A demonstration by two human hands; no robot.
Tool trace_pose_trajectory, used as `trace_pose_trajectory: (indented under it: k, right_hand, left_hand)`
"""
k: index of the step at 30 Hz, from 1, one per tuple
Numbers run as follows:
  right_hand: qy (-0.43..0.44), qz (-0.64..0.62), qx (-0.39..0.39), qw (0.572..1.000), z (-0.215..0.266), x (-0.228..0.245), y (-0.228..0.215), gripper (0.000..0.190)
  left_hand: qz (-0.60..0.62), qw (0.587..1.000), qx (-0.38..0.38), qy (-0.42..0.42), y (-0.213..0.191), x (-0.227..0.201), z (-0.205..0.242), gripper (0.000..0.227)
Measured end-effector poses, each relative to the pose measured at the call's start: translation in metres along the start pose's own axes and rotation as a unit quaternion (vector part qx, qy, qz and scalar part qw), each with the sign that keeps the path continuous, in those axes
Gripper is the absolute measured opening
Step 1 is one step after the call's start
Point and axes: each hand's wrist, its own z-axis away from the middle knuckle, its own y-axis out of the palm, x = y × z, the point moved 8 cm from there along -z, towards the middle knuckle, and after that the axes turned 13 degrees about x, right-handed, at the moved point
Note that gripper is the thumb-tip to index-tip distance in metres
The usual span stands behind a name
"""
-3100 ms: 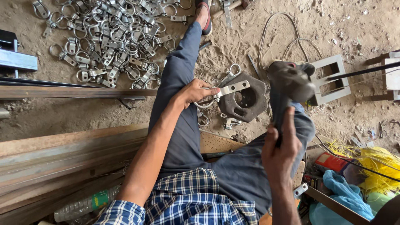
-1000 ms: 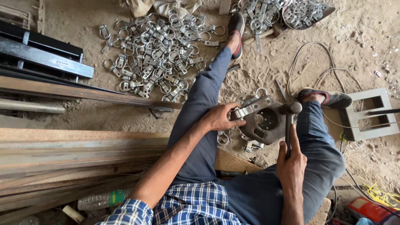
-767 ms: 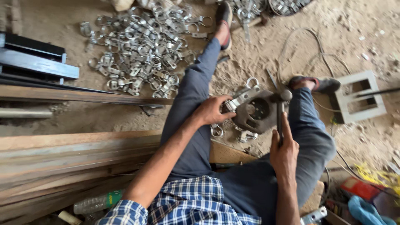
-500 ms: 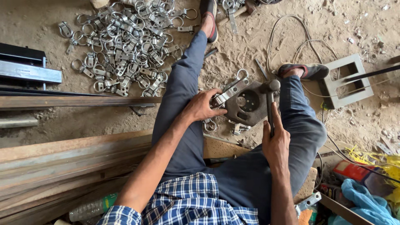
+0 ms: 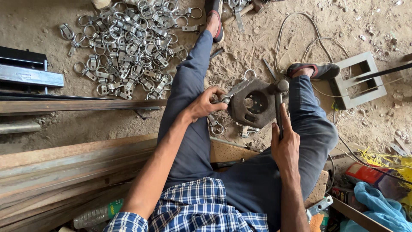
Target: The person sits on the ground and uses a hammer to strike metal parts placed on a circular anvil. They repeatedly pick up metal pieces from a pile, position them on the anvil, and hit them with the hammer.
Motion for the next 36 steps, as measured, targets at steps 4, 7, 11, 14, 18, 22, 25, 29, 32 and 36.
trace_pose_trajectory:
  k: [4,7,11,14,18,22,25,29,32,36]
  right_hand:
    - [-0.027,0.008,-0.007,1.000,0.001,0.004,-0.001,0.056]
    - [0.006,0.003,0.002,1.000,0.000,0.000,0.000,0.056]
    - [0.005,0.004,0.001,1.000,0.000,0.001,0.000,0.056]
    - [-0.003,0.009,-0.002,1.000,0.000,0.002,0.000,0.057]
    - [0.001,0.009,0.003,1.000,0.000,0.002,0.000,0.056]
    - [-0.023,0.012,-0.003,1.000,0.000,0.007,-0.001,0.056]
    - [0.000,0.012,0.003,1.000,0.000,0.005,-0.001,0.056]
    - [0.001,0.013,0.002,1.000,0.000,0.005,0.000,0.055]
    - [0.013,0.014,0.005,1.000,-0.001,0.003,0.001,0.055]
    - [0.009,0.017,0.007,1.000,0.000,0.002,0.001,0.055]
  left_hand:
    - [0.000,1.000,0.006,0.002,0.000,0.000,-0.002,0.052]
    - [-0.023,0.999,0.004,0.044,-0.002,0.000,-0.006,0.051]
    - [-0.044,0.998,-0.015,0.041,-0.007,0.006,-0.006,0.050]
    - [-0.024,0.999,-0.015,0.041,-0.008,0.008,-0.005,0.051]
    - [0.053,0.997,0.034,0.055,-0.002,0.003,-0.005,0.047]
    - [0.196,0.978,0.055,0.043,0.000,-0.006,0.005,0.039]
    - [0.188,0.978,0.075,0.050,0.001,-0.015,0.007,0.038]
    - [0.195,0.979,0.056,0.029,-0.002,-0.014,0.006,0.035]
    - [0.257,0.965,0.049,0.014,-0.007,-0.012,0.004,0.036]
    - [0.319,0.944,0.070,0.038,-0.008,-0.017,0.006,0.042]
